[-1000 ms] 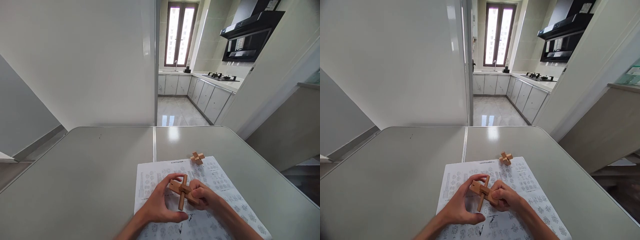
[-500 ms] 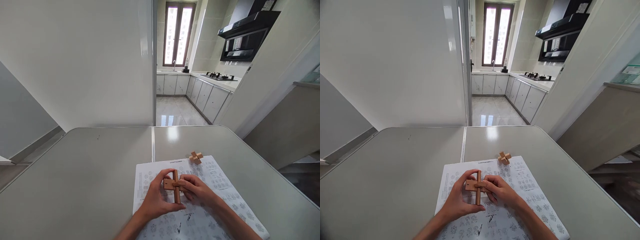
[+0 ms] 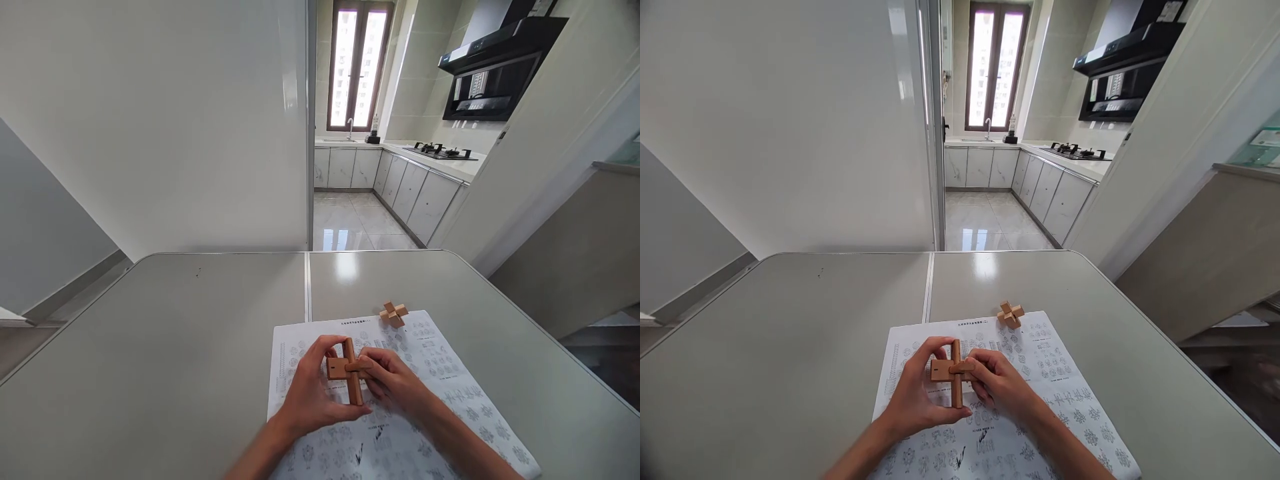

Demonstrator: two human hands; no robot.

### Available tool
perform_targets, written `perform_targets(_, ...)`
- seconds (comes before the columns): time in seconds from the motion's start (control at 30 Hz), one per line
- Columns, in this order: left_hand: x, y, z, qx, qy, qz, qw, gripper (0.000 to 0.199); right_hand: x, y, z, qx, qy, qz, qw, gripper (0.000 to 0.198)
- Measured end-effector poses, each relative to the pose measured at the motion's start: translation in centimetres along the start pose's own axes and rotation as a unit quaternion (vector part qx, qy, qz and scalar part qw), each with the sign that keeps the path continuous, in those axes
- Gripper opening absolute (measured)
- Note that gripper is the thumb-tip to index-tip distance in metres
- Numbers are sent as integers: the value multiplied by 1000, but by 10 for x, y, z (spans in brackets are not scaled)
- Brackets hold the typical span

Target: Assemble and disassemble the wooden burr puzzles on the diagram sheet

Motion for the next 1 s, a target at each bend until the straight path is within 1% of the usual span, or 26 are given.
perform_targets(0.17,3,-2,1,19,22,-7,1000,88,10,0,-1,17,6,-32,999,44)
perform_targets(0.4,3,-1,1,13,10,4,1000,91,11,-4,-4,51,0,-82,995,46)
perform_targets(0.63,3,1,1,1,-1,5,1000,95,11,-7,-5,73,5,-26,997,42)
perform_targets(0.73,3,3,1,-12,-4,8,1000,94,14,-4,-6,64,27,-13,998,39)
perform_targets(0.87,3,8,3,-31,1,19,999,88,16,4,-7,46,46,68,996,40)
perform_targets(0.93,6,9,4,-41,11,16,999,86,19,14,-7,1,62,106,992,43)
perform_targets(1.0,10,11,4,-58,29,10,998,84,23,26,-7,-65,76,105,989,46)
Point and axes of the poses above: each hand's wrist, its own z-axis towards the middle knuckle, its own y-axis out of the back of the hand, x = y × z, the point moved 8 cm from there along z, towards the middle knuckle, and after that the axes turned 6 degrees about x, right-handed, at the moved point
